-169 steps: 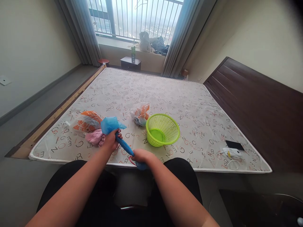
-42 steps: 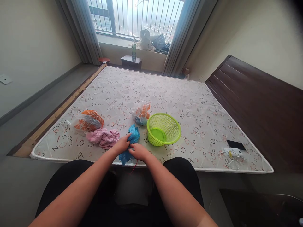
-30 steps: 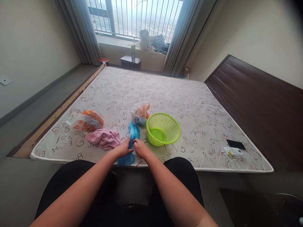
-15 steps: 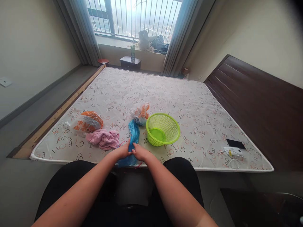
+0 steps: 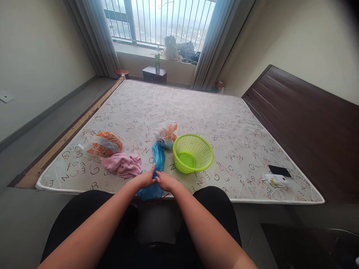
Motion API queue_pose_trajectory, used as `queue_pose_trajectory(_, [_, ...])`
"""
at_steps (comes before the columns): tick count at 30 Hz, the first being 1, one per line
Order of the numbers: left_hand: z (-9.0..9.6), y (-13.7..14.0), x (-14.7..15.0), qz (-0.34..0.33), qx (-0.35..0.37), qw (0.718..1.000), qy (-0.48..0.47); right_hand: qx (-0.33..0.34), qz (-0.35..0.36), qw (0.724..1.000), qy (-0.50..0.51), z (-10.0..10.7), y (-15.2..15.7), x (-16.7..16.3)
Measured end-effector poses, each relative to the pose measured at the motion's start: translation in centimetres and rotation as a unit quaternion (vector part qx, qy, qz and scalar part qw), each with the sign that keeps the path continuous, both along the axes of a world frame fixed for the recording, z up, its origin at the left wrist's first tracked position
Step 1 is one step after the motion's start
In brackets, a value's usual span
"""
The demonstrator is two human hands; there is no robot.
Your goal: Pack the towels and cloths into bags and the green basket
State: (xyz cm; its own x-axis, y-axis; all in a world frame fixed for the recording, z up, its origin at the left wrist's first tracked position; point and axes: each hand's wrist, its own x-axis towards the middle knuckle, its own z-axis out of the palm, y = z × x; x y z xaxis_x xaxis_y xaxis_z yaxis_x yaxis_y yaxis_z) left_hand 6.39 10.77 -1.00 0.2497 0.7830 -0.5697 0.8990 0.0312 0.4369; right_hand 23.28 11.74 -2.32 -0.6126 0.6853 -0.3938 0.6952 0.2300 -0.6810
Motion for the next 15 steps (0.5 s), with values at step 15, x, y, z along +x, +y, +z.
queue_pose_trajectory(15, [5.8,6.3,-17.6,0.255,0.119,0.958,0.062,-0.040,-0.064,0.995,-0.069,1.6,-0.1,-0.3])
